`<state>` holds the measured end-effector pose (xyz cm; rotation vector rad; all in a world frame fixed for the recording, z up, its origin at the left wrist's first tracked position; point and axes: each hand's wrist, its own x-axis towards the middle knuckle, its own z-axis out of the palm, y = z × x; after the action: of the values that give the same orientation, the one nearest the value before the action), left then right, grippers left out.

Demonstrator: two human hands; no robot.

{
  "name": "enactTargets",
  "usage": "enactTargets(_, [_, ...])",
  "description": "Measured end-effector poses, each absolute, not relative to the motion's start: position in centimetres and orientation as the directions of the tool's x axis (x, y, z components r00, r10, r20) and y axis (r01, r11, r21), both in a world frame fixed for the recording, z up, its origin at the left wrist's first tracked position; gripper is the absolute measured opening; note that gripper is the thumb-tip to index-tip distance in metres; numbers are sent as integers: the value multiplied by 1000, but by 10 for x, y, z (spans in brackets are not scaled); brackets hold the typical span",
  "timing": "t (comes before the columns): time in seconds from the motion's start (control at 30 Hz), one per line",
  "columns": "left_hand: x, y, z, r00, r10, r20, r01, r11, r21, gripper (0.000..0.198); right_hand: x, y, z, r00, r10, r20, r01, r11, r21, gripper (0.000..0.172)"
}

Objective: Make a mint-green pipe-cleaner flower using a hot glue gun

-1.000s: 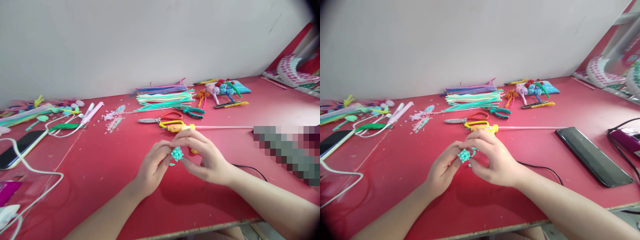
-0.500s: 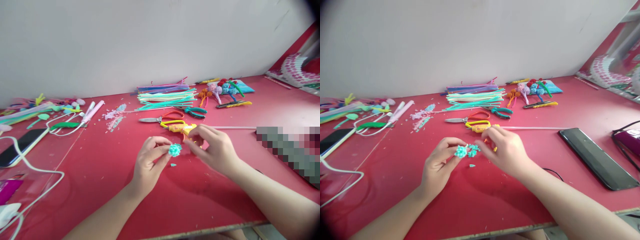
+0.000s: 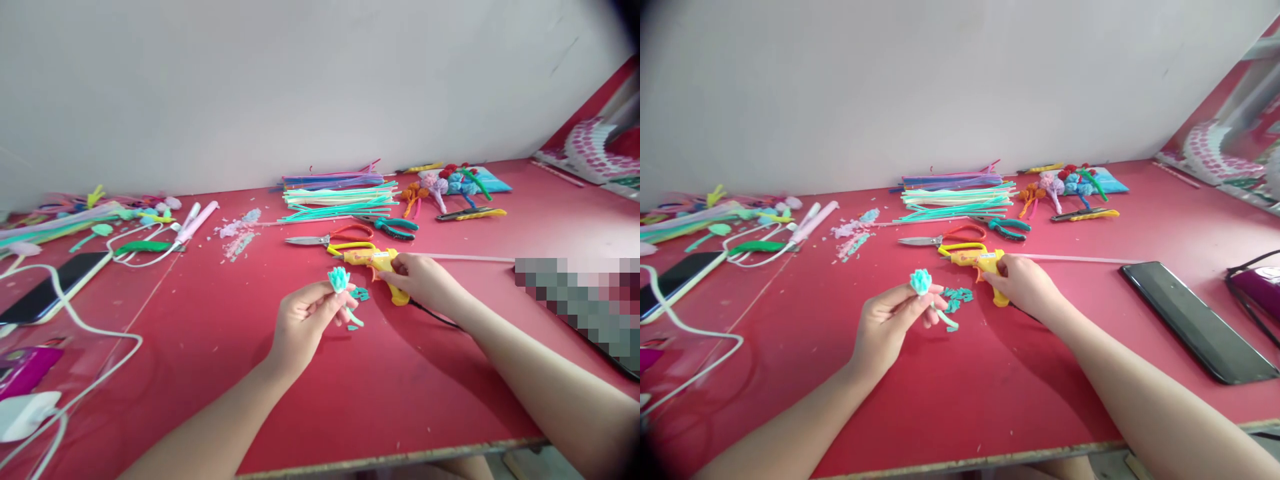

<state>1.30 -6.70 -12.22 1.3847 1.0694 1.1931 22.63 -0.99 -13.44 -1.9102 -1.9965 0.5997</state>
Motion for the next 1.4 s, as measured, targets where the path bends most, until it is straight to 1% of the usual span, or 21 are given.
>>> enactTargets(0.03, [13,-66,-122,131,986,100,-11,-99,995,18,227,-9,-135,-46,996,-70,792,-6,-611,36])
enactTargets(0.07, [13,-65,-121,134,989,68,-46,-62,997,18,228,-8,-135,-33,996,-88,682,-42,-730,35])
enactTargets(0.1, [13,-64,-121,137,990,36,-79,-26,997,19,228,-7,-134,-28,993,-113,535,-81,-841,34])
enactTargets(0.13, [13,-64,-121,142,990,7,-107,8,994,19,229,-7,-133,-36,989,-144,368,-120,-922,33])
enactTargets(0.17, [13,-63,-121,151,988,-17,-128,37,991,20,230,-7,-131,-57,983,-175,205,-160,-966,32])
enactTargets(0.23, [12,-61,-121,169,985,-47,-154,73,985,21,232,-8,-127,-94,967,-236,-43,-241,-970,31])
enactTargets(0.27, [12,-61,-121,176,983,-50,-162,79,984,22,233,-9,-125,-117,956,-270,-116,-283,-952,30])
enactTargets(0.33, [12,-61,-121,183,982,-38,-167,69,983,22,234,-12,-122,-171,936,-309,-189,-338,-922,25])
enactTargets(0.4, [12,-62,-121,180,984,-11,-138,37,990,22,233,-15,-120,-220,930,-293,-201,-338,-919,21])
enactTargets(0.47, [12,-64,-122,167,985,39,-66,-29,997,20,232,-20,-117,-260,937,-235,-187,-287,-939,17])
enactTargets(0.57, [11,-67,-125,166,967,194,71,-208,976,18,229,-25,-112,-286,946,-154,-177,-210,-961,13])
enactTargets(0.63, [8,-68,-126,191,920,343,151,-372,916,20,228,-26,-110,-287,951,-119,-185,-177,-967,10])
enactTargets(0.73, [4,-68,-126,252,787,564,245,-615,749,27,227,-27,-110,-328,938,-112,-181,-179,-967,11])
enactTargets(0.8, [2,-68,-125,294,707,643,270,-707,654,31,226,-27,-111,-355,928,-109,-171,-179,-969,9])
enactTargets(0.83, [2,-67,-124,310,685,659,274,-729,628,32,226,-27,-111,-366,924,-107,-165,-178,-970,8])
enactTargets(0.93, [2,-67,-123,338,660,671,274,-751,601,33,224,-29,-109,-406,907,-108,-148,-182,-972,11])
enactTargets(1.1, [2,-67,-126,333,661,672,246,-749,615,37,225,-32,-109,-460,882,-105,-102,-169,-980,14])
enactTargets(1.23, [2,-70,-128,326,699,636,228,-711,665,37,227,-34,-110,-424,902,-83,-167,-169,-971,18])
enactTargets(1.3, [3,-72,-127,295,757,583,214,-647,732,32,227,-35,-110,-429,902,-40,-207,-142,-968,16])
enactTargets(1.33, [4,-72,-126,271,806,527,184,-580,793,27,227,-36,-110,-432,902,-12,-217,-117,-969,14])
enactTargets(1.4, [7,-72,-124,229,908,351,52,-371,927,21,225,-37,-110,-425,904,44,-223,-57,-973,12])
